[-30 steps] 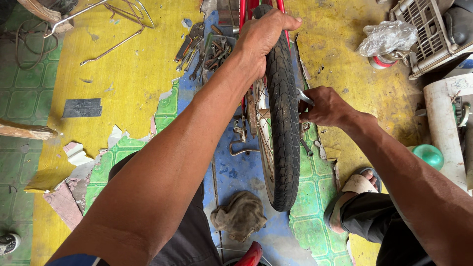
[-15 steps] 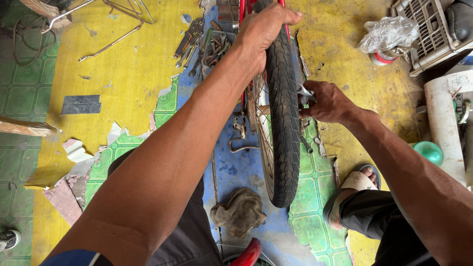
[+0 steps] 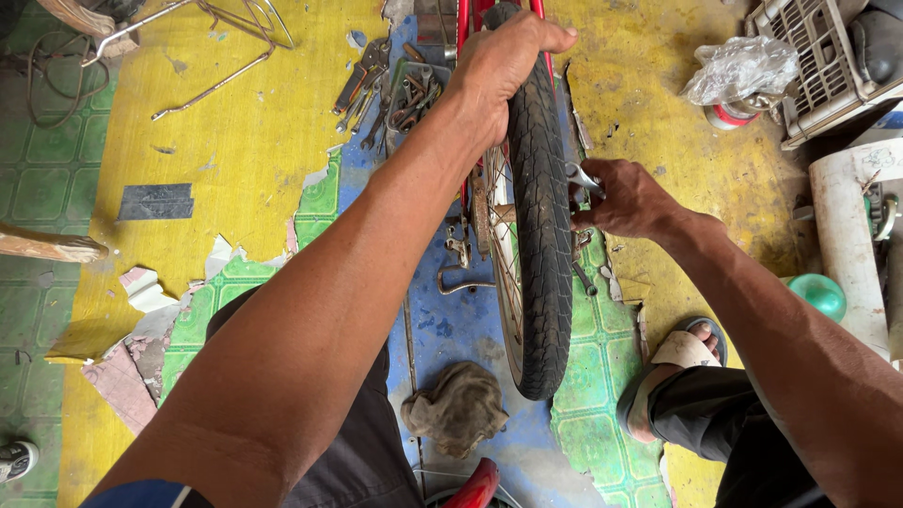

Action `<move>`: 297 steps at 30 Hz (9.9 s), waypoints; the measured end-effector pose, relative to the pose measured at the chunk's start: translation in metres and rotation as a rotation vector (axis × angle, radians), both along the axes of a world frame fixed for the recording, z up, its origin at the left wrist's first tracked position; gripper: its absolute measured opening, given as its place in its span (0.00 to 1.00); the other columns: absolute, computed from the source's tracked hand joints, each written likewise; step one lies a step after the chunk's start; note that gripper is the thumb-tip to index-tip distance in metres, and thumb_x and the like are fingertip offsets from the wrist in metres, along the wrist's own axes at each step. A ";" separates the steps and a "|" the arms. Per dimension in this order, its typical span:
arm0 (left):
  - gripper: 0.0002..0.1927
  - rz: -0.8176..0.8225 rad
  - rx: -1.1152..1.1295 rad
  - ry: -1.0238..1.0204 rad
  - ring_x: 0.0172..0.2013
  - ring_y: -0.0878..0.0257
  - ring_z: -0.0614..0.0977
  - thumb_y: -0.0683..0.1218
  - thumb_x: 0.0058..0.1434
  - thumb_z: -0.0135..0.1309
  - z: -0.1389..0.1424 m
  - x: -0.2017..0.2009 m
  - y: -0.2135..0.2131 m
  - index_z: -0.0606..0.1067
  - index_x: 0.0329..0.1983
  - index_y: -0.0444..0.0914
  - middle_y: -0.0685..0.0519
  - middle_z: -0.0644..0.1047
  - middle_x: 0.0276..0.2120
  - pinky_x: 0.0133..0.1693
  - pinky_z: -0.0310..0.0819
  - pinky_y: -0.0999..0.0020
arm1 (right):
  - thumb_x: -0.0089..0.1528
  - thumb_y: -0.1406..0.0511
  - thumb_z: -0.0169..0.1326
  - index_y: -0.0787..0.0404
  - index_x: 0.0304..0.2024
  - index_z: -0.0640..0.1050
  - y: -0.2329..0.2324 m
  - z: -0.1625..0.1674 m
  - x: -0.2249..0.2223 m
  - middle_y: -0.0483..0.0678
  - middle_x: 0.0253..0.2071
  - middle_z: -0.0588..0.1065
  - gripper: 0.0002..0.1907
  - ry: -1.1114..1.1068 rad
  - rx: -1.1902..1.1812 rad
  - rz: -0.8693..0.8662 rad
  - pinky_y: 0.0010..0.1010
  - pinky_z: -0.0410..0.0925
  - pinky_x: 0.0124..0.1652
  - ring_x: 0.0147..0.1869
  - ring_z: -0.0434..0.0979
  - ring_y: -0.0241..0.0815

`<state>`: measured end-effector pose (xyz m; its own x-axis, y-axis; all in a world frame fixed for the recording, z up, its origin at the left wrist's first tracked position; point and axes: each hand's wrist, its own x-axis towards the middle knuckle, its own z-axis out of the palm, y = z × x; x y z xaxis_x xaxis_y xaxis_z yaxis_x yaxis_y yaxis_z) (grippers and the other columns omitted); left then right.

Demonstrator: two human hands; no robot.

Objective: The person uses a wrench to tighten bolts on the rear wheel hub and brake assembly of a red bicycle. They then move to the front wheel and use a wrench to adjust the brake caliper bolts.

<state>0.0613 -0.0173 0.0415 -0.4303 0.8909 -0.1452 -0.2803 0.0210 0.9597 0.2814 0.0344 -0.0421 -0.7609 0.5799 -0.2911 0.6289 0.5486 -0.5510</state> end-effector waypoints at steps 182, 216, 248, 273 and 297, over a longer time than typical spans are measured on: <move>0.44 -0.013 -0.290 0.034 0.66 0.28 0.61 0.47 0.42 0.65 0.022 0.004 -0.035 0.58 0.62 0.35 0.31 0.58 0.67 0.53 0.54 0.08 | 0.59 0.79 0.47 0.51 0.51 0.64 -0.038 -0.043 0.015 0.46 0.48 0.68 0.23 0.544 -0.384 -0.216 0.32 0.77 0.32 0.37 0.79 0.39; 0.08 0.036 -0.138 0.129 0.22 0.47 0.79 0.41 0.41 0.62 0.020 0.016 -0.036 0.77 0.19 0.31 0.44 0.74 0.21 0.30 0.81 0.34 | 0.56 0.82 0.49 0.57 0.48 0.71 -0.025 -0.061 0.019 0.41 0.45 0.71 0.21 0.678 -0.422 -0.258 0.25 0.75 0.43 0.42 0.75 0.32; 0.06 0.043 -0.182 0.117 0.25 0.47 0.81 0.39 0.41 0.62 0.030 0.019 -0.040 0.77 0.19 0.32 0.43 0.74 0.23 0.30 0.83 0.40 | 0.55 0.76 0.62 0.57 0.49 0.70 0.007 -0.027 0.012 0.45 0.47 0.72 0.23 0.238 -0.316 -0.012 0.30 0.78 0.51 0.48 0.80 0.40; 0.11 0.012 -0.129 0.160 0.15 0.60 0.67 0.41 0.41 0.63 0.016 0.020 -0.034 0.71 0.12 0.36 0.53 0.64 0.15 0.20 0.69 0.49 | 0.57 0.73 0.53 0.61 0.52 0.71 -0.007 -0.039 0.025 0.51 0.60 0.73 0.20 0.308 -0.115 -0.086 0.35 0.77 0.49 0.50 0.83 0.44; 0.09 0.005 -0.054 0.115 0.15 0.58 0.72 0.40 0.41 0.62 0.015 0.025 -0.033 0.73 0.15 0.32 0.52 0.66 0.15 0.19 0.74 0.47 | 0.56 0.77 0.54 0.64 0.54 0.72 -0.004 -0.025 0.029 0.52 0.59 0.73 0.23 0.308 0.010 0.075 0.32 0.82 0.41 0.51 0.84 0.48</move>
